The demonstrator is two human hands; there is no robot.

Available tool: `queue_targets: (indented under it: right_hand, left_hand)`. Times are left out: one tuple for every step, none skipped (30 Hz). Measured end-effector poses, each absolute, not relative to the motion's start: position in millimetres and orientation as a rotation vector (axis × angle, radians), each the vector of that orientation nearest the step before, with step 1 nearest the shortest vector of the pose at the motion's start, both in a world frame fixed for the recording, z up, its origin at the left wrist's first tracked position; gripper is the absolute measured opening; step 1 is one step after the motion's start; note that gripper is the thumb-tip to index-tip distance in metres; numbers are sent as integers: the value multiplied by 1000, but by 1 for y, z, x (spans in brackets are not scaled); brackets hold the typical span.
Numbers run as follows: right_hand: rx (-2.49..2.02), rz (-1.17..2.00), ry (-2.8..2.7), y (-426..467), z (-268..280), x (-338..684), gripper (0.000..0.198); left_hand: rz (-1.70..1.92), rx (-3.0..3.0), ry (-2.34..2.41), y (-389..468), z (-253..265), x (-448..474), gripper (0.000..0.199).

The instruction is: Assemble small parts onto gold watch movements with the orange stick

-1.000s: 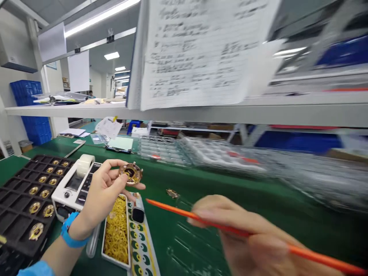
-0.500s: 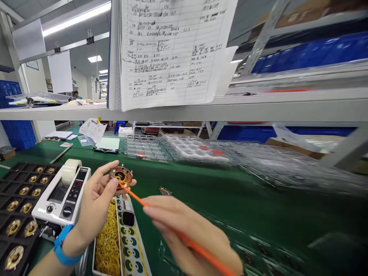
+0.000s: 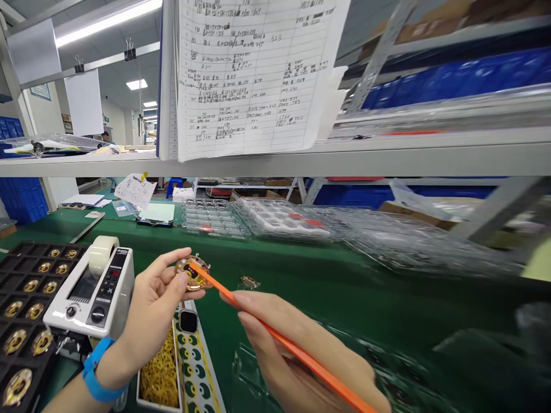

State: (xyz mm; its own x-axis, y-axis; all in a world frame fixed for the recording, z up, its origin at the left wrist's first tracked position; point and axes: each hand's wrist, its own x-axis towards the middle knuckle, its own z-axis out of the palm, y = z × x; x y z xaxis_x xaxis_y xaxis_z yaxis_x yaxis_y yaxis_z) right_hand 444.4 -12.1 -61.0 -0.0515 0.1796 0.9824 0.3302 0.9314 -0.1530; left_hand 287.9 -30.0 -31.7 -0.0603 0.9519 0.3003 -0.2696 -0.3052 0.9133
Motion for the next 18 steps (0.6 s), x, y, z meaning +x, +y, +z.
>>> queue_targets:
  right_hand:
    - [-402,-144,-1621,-11,-62,443,33]
    - [-393,-166,-1618,-10,-62,441,33]
    - [-377,-189,-1633,-9,-62,439,33]
    - [-357,-224,-1663,-7,-62,438,32]
    - [-325,-277,-1709,-5,-62,437,30]
    - [-289,-345,-1758,-2,-62,437,27]
    - [-248,-414,-1806,1,-62,436,25]
    - [-206,-475,-1851,4,-63,436,23]
    - [-175,-523,-1893,7,-63,436,22]
    - [-156,-553,-1927,9,-63,437,21]
    - [-151,-559,-1954,10,-62,438,22]
    - [-154,-546,-1968,11,-61,439,22]
    - [-163,-511,-1974,10,-60,441,24]
    - [-184,-449,-1963,8,-59,444,25]
    - [-209,-363,-1925,6,-57,446,28]
    - [-237,-268,-1848,3,-55,449,31]
    - [-267,-168,-1746,0,-54,451,34]
    - [-299,-71,-1631,-3,-53,453,36]
  left_hand:
    - [1562,1202,850,-31,-33,290,42]
    - [1566,1196,852,-31,-34,291,44]
    - [1574,1187,852,-31,-35,293,45]
    - [1585,1174,853,-31,-36,294,46]
    - [1598,1159,852,-31,-37,294,48]
    - [1610,1142,850,-30,-38,295,49]
    - [1616,1126,848,-29,-39,295,49]
    - [1619,1113,845,-28,-39,294,49]
    - [1618,1102,842,-26,-39,293,48]
    - [1614,1091,837,-24,-39,292,46]
    - [1607,1080,828,-22,-39,290,44]
    - [1596,1067,816,-20,-38,289,41]
    - [1583,1051,802,-19,-37,287,38]
    - [1570,1032,791,-17,-37,285,36]
    - [1557,1014,781,-15,-36,283,33]
    - [1542,1001,775,-14,-36,282,32]
    - [1527,994,775,-13,-35,282,30]
    - [1512,990,779,-13,-35,281,30]
